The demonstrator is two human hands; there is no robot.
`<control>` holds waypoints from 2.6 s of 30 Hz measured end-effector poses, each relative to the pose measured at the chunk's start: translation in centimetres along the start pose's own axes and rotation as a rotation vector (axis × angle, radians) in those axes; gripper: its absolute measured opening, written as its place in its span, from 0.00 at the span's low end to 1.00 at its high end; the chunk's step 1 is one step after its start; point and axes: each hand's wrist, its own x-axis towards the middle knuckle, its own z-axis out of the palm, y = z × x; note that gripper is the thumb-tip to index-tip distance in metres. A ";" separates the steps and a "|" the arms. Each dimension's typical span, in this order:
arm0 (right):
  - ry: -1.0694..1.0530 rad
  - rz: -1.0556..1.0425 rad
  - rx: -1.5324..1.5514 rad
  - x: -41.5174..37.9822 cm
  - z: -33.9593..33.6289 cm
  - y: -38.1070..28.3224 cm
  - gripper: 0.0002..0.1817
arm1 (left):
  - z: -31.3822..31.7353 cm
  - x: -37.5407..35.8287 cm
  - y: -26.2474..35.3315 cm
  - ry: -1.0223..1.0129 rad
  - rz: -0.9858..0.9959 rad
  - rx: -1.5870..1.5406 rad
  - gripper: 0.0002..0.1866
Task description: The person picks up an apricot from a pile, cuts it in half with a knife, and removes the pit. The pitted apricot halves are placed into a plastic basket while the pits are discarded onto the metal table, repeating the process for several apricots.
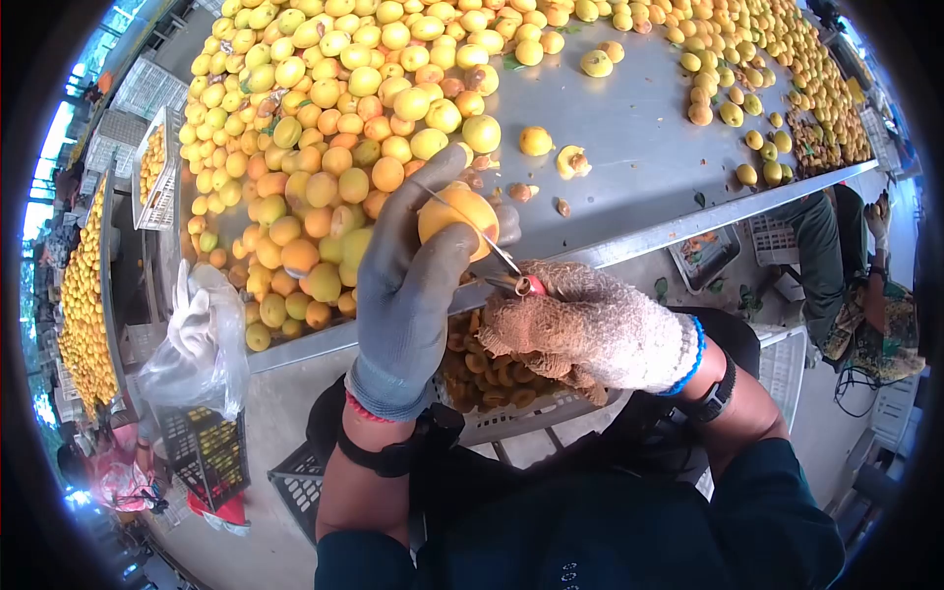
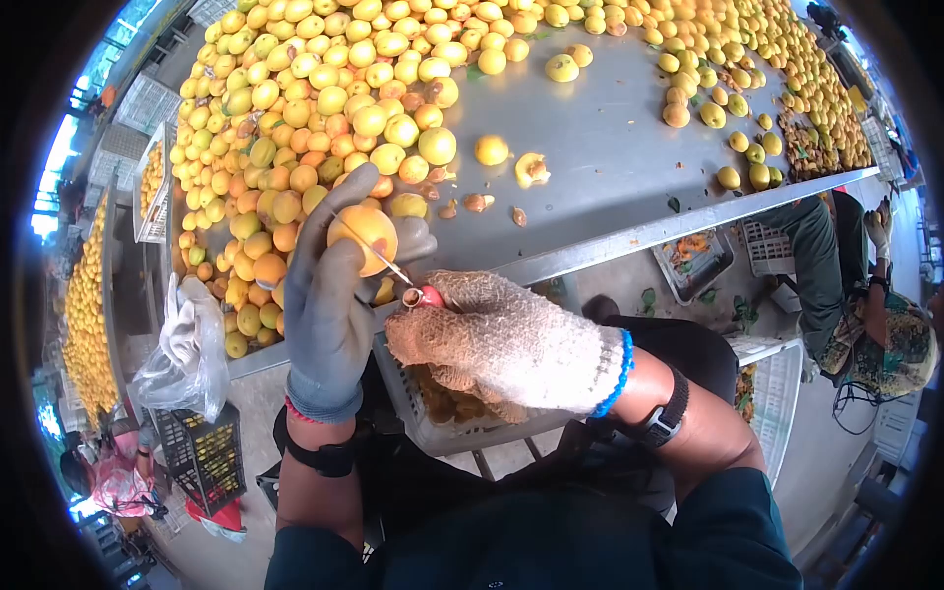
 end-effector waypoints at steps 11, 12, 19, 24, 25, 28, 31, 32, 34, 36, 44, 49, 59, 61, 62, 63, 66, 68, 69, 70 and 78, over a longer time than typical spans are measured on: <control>-0.010 0.018 0.028 0.3 0.2 -0.4 0.11 | -0.5 1.2 -1.5 -0.053 0.013 0.106 0.28; -0.011 0.075 0.072 0.4 -0.2 0.1 0.11 | -0.4 1.1 -1.8 -0.055 0.037 0.087 0.28; 0.133 0.008 -0.093 1.7 -0.1 1.2 0.15 | -0.4 1.5 -3.0 -0.049 -0.064 -0.187 0.25; 0.073 0.064 -0.031 0.6 -0.3 0.0 0.14 | -0.7 1.3 -2.8 -0.034 0.059 0.121 0.23; 0.099 -0.056 -0.120 1.0 -0.5 0.8 0.14 | -0.1 1.1 -3.2 -0.031 -0.040 -0.108 0.23; 0.232 -0.511 -0.523 3.6 -0.7 4.0 0.14 | 0.9 1.2 -3.0 0.042 -0.213 -0.436 0.24; 0.168 -0.282 -0.328 2.5 -0.4 2.6 0.14 | -0.4 1.4 -3.5 -0.008 -0.169 -0.215 0.24; 0.180 -0.160 -0.254 1.9 -0.2 1.6 0.14 | -1.0 1.4 -3.7 -0.045 -0.122 -0.079 0.24; 0.196 0.085 -0.102 1.0 0.0 0.3 0.14 | -1.1 1.3 -2.5 -0.012 -0.131 -0.018 0.23; 0.157 0.047 -0.140 1.3 -0.4 0.5 0.15 | -1.0 1.3 -2.8 0.024 -0.104 -0.046 0.22; 0.191 -0.142 -0.381 2.3 -0.5 1.3 0.14 | -0.9 1.3 -3.3 -0.014 -0.067 0.189 0.27; 0.212 -0.459 -0.486 4.2 -1.3 5.1 0.13 | -1.1 1.4 -5.1 0.070 -0.148 0.042 0.33; 0.031 -0.105 0.036 2.8 -0.7 2.5 0.14 | 0.0 0.9 -4.3 -0.110 -0.111 -0.303 0.32; -0.088 -0.207 0.234 3.3 -1.3 4.2 0.16 | 0.0 0.8 -4.0 -0.138 -0.172 -0.459 0.33; -0.131 -0.255 0.291 3.4 -1.5 4.8 0.17 | 0.1 0.7 -3.8 -0.153 -0.203 -0.536 0.33; -0.178 -0.300 0.351 3.5 -1.7 5.4 0.18 | 0.3 0.6 -3.6 -0.141 -0.203 -0.556 0.34; -0.153 -0.329 0.421 3.1 -1.6 5.8 0.18 | 0.9 0.2 -3.2 -0.140 -0.198 -0.553 0.34; -0.022 -0.279 0.395 3.2 -0.9 5.6 0.16 | 0.5 0.3 -3.1 -0.176 -0.185 -0.463 0.33; 0.032 -0.253 0.313 3.2 -0.7 5.0 0.14 | 0.4 0.6 -3.2 -0.123 -0.186 -0.393 0.32; 0.072 -0.231 0.100 3.0 -0.8 3.8 0.13 | 0.4 1.0 -3.4 -0.068 -0.191 -0.323 0.32; 0.125 -0.146 -0.216 1.8 -1.2 2.2 0.16 | 0.4 1.3 -2.5 0.100 -0.216 -0.121 0.30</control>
